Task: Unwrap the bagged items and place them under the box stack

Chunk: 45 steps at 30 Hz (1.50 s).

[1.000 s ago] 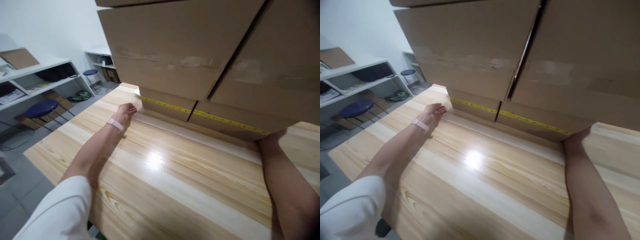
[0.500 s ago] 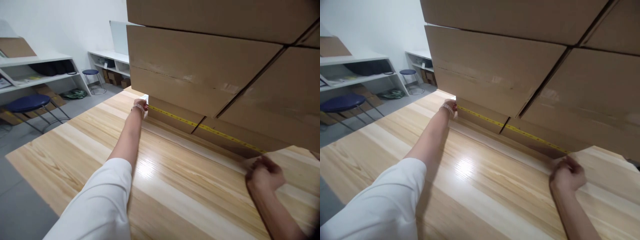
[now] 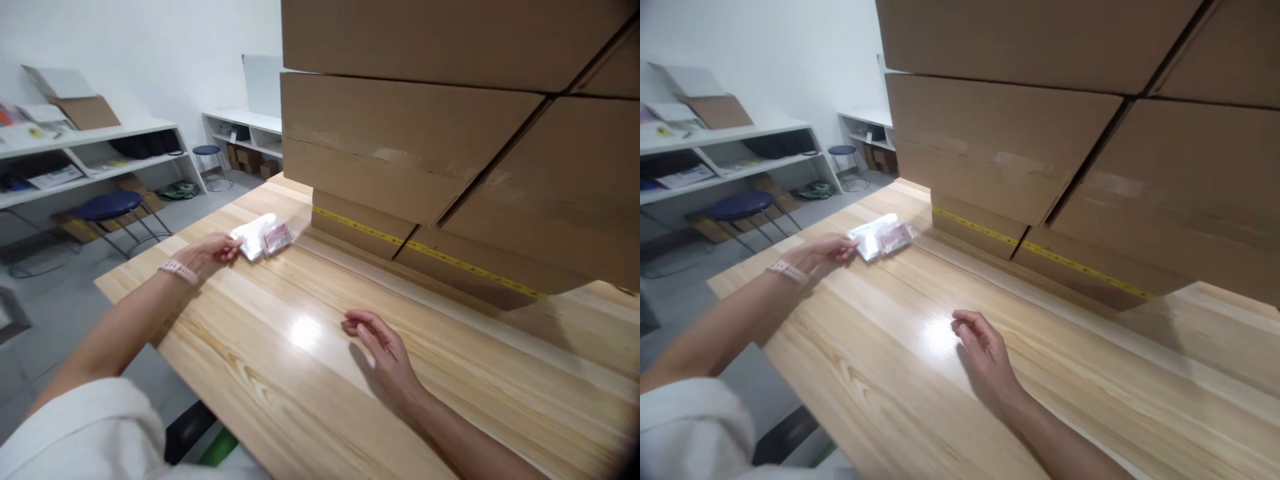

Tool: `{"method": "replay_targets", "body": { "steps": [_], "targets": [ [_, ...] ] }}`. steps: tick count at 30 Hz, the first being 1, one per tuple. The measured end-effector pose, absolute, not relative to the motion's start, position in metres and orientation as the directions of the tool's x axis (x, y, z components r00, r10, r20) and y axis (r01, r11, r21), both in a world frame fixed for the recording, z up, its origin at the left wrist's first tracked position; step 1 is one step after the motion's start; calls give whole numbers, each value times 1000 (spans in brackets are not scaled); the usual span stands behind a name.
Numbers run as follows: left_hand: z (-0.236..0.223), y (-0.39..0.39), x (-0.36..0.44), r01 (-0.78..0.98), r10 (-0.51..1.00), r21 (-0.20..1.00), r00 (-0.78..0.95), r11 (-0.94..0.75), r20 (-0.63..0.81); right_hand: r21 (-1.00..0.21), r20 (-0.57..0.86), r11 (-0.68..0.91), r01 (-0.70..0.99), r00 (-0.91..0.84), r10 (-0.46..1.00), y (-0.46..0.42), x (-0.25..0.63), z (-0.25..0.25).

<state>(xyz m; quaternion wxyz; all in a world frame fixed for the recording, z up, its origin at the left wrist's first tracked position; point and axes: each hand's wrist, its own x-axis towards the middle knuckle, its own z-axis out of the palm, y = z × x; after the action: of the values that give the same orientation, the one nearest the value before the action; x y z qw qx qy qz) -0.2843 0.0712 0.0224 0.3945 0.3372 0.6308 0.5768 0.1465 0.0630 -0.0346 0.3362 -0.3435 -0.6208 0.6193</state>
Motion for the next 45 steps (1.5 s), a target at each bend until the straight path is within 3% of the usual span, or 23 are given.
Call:
{"method": "replay_targets", "body": {
  "steps": [3,6,8,12,15,18,20,23,24,25,27,29,32,36,41,45],
  "targets": [
    [25,6,-270,36,909,937,-257,349,-328,-999,22,41,25,-520,854,68,145,-44],
    [22,-19,-229,98,899,893,-42,438,-436,-991,75,126,53,-556,828,66,144,-49],
    [17,-14,-191,114,880,880,67,461,-469,-952,173,289,102,-599,782,63,145,-49],
    [1,17,-104,48,854,876,202,480,-479,-660,348,674,333,-659,667,56,162,-51],
    [-5,39,-53,60,841,876,256,479,-477,-473,349,699,536,-615,707,53,191,-53],
    [-2,51,-32,120,849,889,266,441,-457,-415,353,679,606,-580,734,52,219,-54],
    [7,47,-33,235,908,914,187,330,-376,-410,356,674,615,-573,739,52,231,-54],
    [27,17,-44,500,997,866,74,-7,-34,-410,360,668,621,-563,744,53,234,-54],
    [32,2,-48,565,985,810,155,-154,79,-410,363,668,621,-561,744,54,233,-54],
    [35,-14,-50,573,931,759,343,-309,121,-410,366,669,620,-560,743,54,231,-54],
    [33,-43,-52,523,734,658,675,-543,69,-411,374,668,620,-553,744,54,228,-54],
    [21,-60,-50,509,610,548,793,-664,2,-401,381,666,629,-547,746,55,226,-53],
    [1,-56,-44,518,589,464,808,-719,10,-345,381,668,660,-552,742,58,227,-51],
    [-8,-23,-31,574,695,473,708,-669,125,-278,380,639,717,-529,759,69,231,-50],
    [-7,1,-14,496,805,666,520,-557,287,-306,363,580,755,-471,804,83,234,-54],
    [-8,-1,-12,438,850,761,447,-479,277,-359,470,597,718,-414,780,76,235,-44]
  ]
}}
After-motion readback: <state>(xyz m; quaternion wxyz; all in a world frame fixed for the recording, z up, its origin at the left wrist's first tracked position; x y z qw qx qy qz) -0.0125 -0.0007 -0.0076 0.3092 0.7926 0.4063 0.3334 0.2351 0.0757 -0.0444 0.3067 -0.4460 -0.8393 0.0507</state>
